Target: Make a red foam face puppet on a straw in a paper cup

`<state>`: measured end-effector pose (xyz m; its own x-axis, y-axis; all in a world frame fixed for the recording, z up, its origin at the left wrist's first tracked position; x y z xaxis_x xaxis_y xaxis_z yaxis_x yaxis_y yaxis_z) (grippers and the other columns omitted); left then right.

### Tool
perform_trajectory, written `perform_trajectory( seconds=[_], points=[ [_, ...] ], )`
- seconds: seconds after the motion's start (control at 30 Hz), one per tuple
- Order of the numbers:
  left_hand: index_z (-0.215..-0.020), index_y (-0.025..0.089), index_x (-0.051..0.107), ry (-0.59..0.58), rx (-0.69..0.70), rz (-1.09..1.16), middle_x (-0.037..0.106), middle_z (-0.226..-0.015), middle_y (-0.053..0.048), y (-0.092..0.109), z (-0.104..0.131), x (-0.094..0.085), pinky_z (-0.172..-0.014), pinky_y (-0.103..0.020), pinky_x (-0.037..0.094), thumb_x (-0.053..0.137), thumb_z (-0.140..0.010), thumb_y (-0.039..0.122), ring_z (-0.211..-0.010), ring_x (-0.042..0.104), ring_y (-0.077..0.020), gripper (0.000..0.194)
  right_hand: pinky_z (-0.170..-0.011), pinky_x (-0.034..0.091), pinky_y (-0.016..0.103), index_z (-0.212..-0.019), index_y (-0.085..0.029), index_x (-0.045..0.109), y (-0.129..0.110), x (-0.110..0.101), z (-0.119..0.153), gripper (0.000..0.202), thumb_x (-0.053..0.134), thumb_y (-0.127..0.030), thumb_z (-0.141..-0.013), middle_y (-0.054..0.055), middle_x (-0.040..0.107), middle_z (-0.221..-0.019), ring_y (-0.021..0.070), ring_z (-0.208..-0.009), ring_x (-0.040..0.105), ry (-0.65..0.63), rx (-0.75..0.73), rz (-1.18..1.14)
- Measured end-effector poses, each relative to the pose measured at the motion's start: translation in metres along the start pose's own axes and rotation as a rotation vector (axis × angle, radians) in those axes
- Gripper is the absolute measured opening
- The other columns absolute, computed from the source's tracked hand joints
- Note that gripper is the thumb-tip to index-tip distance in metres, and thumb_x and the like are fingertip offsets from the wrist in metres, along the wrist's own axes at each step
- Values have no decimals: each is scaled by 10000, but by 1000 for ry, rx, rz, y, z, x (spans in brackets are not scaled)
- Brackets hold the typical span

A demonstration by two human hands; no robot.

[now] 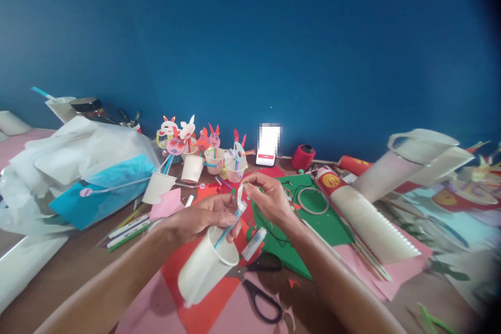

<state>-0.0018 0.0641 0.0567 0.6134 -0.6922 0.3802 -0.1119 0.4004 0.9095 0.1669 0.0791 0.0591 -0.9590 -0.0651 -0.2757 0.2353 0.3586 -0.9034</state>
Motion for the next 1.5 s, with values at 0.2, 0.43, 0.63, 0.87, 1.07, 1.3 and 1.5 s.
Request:
perform_trajectory(
  seconds=[0.2,0.43,0.63,0.87,1.07,1.3,1.5],
  points=[
    [-907,163,509,154,59,-167,596,-686,-1,1,-2,5,-591,-238,420,673,-688,236,-589,553,-108,283,-596,402,234,-721,-169,612,0,-2,1,119,508,-216,-756,-8,585,-656,116,-618,514,25,-12,-48],
    [-794,138,560,301,82,-422,633,-655,-32,-4,-3,5,-596,-267,435,644,-707,242,-600,596,-146,160,-626,409,251,-729,-188,619,-12,-4,6,111,512,-176,-754,-2,593,-694,126,-655,534,-20,-103,-47],
    [-819,124,581,343,81,-294,659,-698,-64,1,-5,-4,-624,-295,456,637,-721,286,-619,621,-167,197,-635,405,261,-750,-189,626,-11,-7,8,74,552,-193,-749,14,592,-726,130,-674,520,-131,-127,-278],
    [-878,130,597,280,88,-94,663,-776,-85,7,2,-6,-622,-267,463,589,-768,269,-668,611,-155,178,-603,393,236,-713,-192,610,8,-15,-6,61,595,-250,-726,-6,554,-659,105,-606,480,44,10,-586],
    [-806,150,588,87,20,-266,673,-715,-58,6,2,0,-623,-286,470,655,-705,260,-640,623,-165,164,-517,365,206,-691,-180,573,13,-4,-6,94,583,-266,-727,-34,512,-563,83,-509,445,79,186,-667],
    [-721,164,654,51,-15,-733,648,-682,-1,11,6,18,-589,-208,408,623,-698,232,-642,568,-132,78,-525,363,199,-664,-169,567,10,7,0,109,583,-251,-734,-33,514,-570,73,-512,440,-2,197,-719],
    [-611,163,634,149,-47,-811,584,-551,26,3,5,15,-436,-185,315,564,-722,236,-488,496,-98,150,-550,386,230,-689,-191,576,-10,0,6,99,590,-280,-731,-8,547,-655,98,-564,466,-35,124,-737]
  ],
)
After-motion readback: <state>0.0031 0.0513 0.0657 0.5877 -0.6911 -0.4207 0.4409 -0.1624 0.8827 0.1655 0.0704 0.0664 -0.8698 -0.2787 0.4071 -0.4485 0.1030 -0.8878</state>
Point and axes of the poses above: each hand's wrist, its own z-axis away from the middle knuckle, its own x-axis out of the palm, y = z × x, the point moved 1 cm from there along -z, towards the middle knuckle
